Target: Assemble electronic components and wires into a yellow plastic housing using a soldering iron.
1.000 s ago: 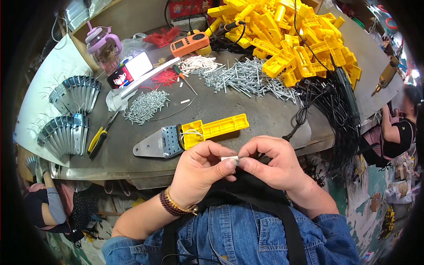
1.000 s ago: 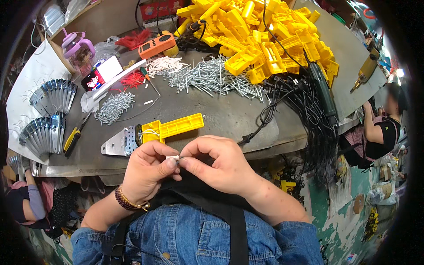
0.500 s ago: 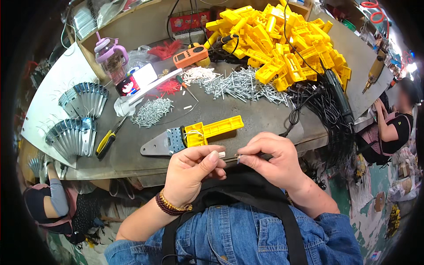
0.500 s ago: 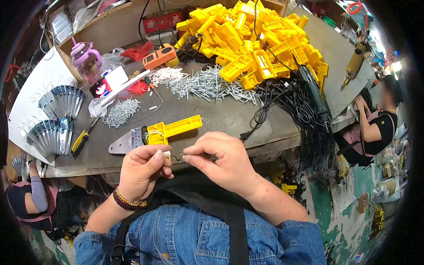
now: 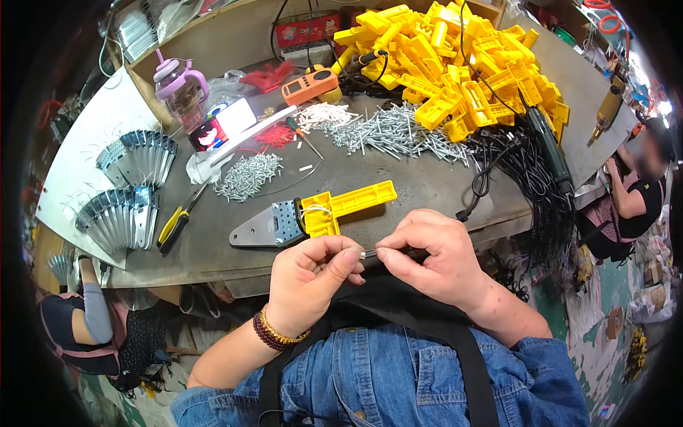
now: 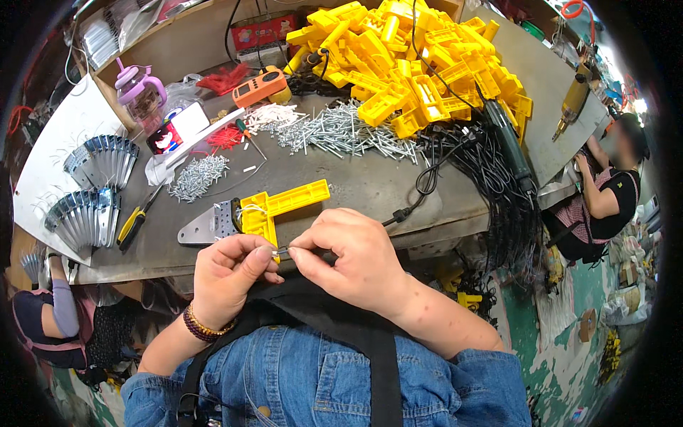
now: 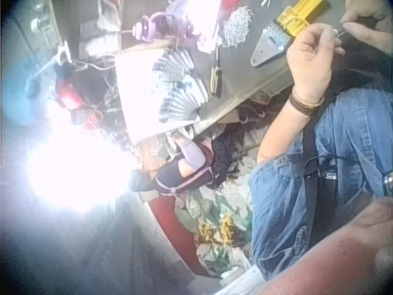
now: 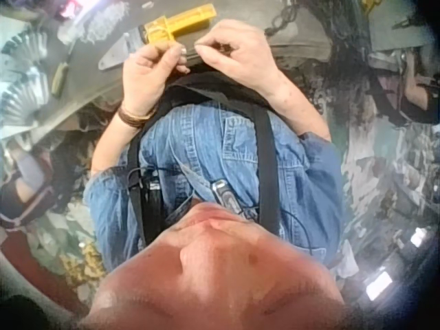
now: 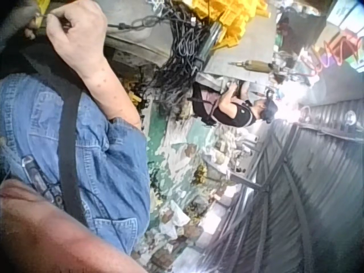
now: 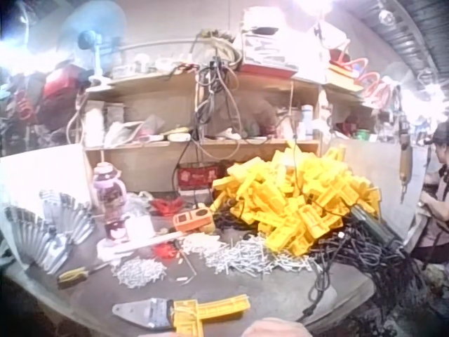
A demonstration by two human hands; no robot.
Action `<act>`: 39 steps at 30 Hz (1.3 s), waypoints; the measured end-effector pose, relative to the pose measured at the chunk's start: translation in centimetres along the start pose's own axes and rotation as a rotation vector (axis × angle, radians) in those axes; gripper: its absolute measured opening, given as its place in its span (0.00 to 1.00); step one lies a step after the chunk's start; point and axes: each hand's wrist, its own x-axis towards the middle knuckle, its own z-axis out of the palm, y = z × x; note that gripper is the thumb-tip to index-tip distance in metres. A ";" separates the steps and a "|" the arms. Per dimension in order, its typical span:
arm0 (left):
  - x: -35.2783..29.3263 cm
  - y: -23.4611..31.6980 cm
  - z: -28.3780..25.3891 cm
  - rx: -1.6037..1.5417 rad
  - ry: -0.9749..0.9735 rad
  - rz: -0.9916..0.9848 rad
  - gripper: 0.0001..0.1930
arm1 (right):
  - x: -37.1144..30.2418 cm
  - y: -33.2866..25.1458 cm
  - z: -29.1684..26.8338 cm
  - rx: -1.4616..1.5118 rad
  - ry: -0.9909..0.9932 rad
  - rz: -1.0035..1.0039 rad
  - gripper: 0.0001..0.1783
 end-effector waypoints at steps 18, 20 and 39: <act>1.2 0.0 0.2 0.010 -0.010 -0.107 0.11 | -0.5 1.0 -1.1 0.418 -0.192 0.337 0.11; 0.9 -0.2 -0.1 0.003 -0.013 -0.113 0.11 | -0.4 1.3 -1.1 0.431 -0.230 0.320 0.12; 0.5 -1.0 -0.2 -0.093 -0.125 -0.083 0.11 | -1.0 1.2 -0.6 0.498 -0.251 0.320 0.11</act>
